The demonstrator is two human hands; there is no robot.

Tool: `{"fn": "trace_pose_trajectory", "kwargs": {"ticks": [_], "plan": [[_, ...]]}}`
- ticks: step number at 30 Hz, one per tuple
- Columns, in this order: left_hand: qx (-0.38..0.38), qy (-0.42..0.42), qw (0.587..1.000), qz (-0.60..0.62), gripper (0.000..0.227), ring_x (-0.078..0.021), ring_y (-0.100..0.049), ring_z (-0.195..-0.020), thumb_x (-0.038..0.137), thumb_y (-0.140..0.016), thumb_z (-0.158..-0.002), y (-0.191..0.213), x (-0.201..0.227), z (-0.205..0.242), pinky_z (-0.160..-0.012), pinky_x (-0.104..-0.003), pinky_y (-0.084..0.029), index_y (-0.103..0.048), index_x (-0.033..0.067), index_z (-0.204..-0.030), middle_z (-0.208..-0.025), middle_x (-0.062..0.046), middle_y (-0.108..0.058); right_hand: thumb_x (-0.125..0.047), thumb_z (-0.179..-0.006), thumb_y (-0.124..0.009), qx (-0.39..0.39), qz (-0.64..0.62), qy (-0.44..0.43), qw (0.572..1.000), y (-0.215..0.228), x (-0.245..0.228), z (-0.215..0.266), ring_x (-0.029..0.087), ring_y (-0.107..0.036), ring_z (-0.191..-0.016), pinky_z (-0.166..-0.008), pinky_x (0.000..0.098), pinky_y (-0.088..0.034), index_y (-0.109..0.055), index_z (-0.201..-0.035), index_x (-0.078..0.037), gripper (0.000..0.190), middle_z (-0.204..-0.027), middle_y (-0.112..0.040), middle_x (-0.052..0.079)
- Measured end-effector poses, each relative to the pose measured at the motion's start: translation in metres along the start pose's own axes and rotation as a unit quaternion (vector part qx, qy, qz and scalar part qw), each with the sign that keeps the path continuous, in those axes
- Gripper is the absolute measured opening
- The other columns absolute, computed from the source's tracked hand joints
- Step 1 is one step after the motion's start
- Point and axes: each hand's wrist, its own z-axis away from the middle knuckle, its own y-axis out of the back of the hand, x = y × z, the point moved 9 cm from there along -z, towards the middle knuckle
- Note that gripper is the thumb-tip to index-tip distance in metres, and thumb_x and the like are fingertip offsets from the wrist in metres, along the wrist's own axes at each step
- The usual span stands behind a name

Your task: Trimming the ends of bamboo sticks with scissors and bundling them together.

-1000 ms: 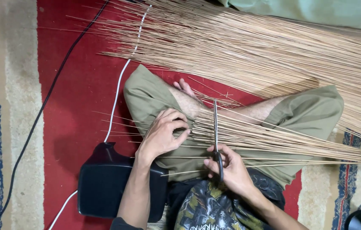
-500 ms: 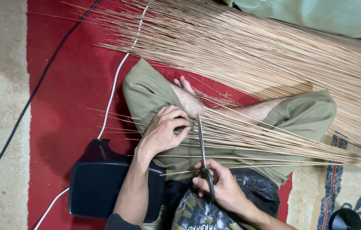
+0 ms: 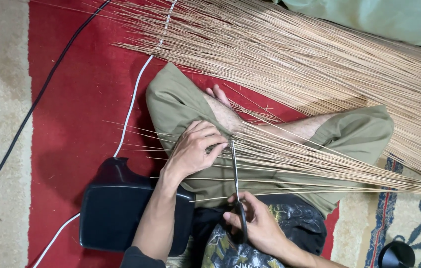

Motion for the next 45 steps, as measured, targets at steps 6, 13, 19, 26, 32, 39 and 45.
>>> {"fn": "trace_pose_trajectory", "kwargs": {"ticks": [6, 13, 19, 26, 32, 39, 45], "plan": [[0.013, -0.003, 1.000, 0.006, 0.006, -0.0167, -0.061, -0.086, 0.009, -0.075, -0.084, -0.001, -0.002, 0.000, -0.094, -0.033, -0.048, -0.079, 0.0071, -0.088, -0.084, 0.000, -0.071, -0.021, -0.084, -0.082, -0.012, 0.041, -0.011, 0.999, -0.004, -0.002, 0.003, 0.015, -0.071, -0.058, -0.056, 0.0277, -0.052, -0.067, -0.114, -0.007, 0.036, -0.073, -0.075, 0.006], [0.016, -0.001, 1.000, 0.010, 0.006, -0.0161, -0.061, -0.085, 0.008, -0.074, -0.082, -0.002, -0.004, 0.001, -0.094, -0.033, -0.049, -0.078, 0.0075, -0.087, -0.083, 0.000, -0.071, -0.021, -0.085, -0.080, -0.006, -0.014, -0.039, 0.999, -0.008, -0.001, -0.006, 0.019, -0.070, -0.060, -0.055, 0.0295, -0.054, -0.066, -0.114, -0.004, 0.037, -0.075, -0.074, 0.011], [0.036, -0.013, 0.999, 0.031, 0.005, -0.0164, -0.062, -0.083, 0.008, -0.076, -0.081, 0.001, -0.002, -0.001, -0.092, -0.033, -0.049, -0.077, 0.0081, -0.086, -0.083, 0.001, -0.072, -0.029, -0.090, -0.071, -0.004, 0.036, -0.023, 0.999, -0.016, -0.017, -0.014, 0.017, -0.075, -0.068, -0.061, 0.0301, -0.059, -0.059, -0.126, -0.008, 0.043, -0.082, -0.075, 0.008], [0.032, -0.012, 0.999, 0.030, 0.006, -0.0158, -0.063, -0.084, 0.008, -0.076, -0.081, -0.001, -0.005, 0.000, -0.093, -0.033, -0.049, -0.078, 0.0086, -0.086, -0.084, 0.000, -0.073, -0.032, -0.095, -0.063, -0.025, 0.029, 0.037, 0.999, -0.029, -0.029, -0.029, 0.017, -0.074, -0.071, -0.065, 0.0306, -0.058, -0.052, -0.132, -0.007, 0.047, -0.079, -0.070, 0.006], [0.032, -0.015, 0.999, 0.029, 0.005, -0.0158, -0.062, -0.083, 0.008, -0.076, -0.080, 0.001, -0.002, -0.001, -0.093, -0.034, -0.048, -0.077, 0.0090, -0.084, -0.082, 0.001, -0.072, -0.031, -0.094, -0.063, -0.006, 0.013, 0.034, 0.999, -0.030, -0.030, -0.035, 0.018, -0.074, -0.076, -0.072, 0.0323, -0.059, -0.052, -0.132, -0.007, 0.046, -0.089, -0.072, 0.009], [0.035, -0.012, 0.998, 0.041, 0.005, -0.0168, -0.062, -0.083, 0.006, -0.074, -0.080, 0.005, 0.002, -0.003, -0.092, -0.033, -0.048, -0.077, 0.0067, -0.085, -0.082, 0.000, -0.072, -0.035, -0.095, -0.059, 0.016, 0.001, 0.032, 0.999, -0.028, -0.033, -0.043, 0.020, -0.074, -0.078, -0.075, 0.0357, -0.060, -0.050, -0.135, -0.007, 0.049, -0.087, -0.072, 0.009], [0.029, -0.008, 0.999, 0.036, 0.006, -0.0158, -0.063, -0.084, 0.007, -0.074, -0.080, 0.001, -0.002, -0.002, -0.093, -0.033, -0.048, -0.078, 0.0079, -0.084, -0.082, 0.000, -0.073, -0.044, -0.093, -0.057, 0.031, 0.024, 0.022, 0.999, -0.025, -0.031, -0.046, 0.020, -0.076, -0.079, -0.073, 0.0361, -0.061, -0.050, -0.136, -0.010, 0.055, -0.089, -0.073, 0.010]]}}
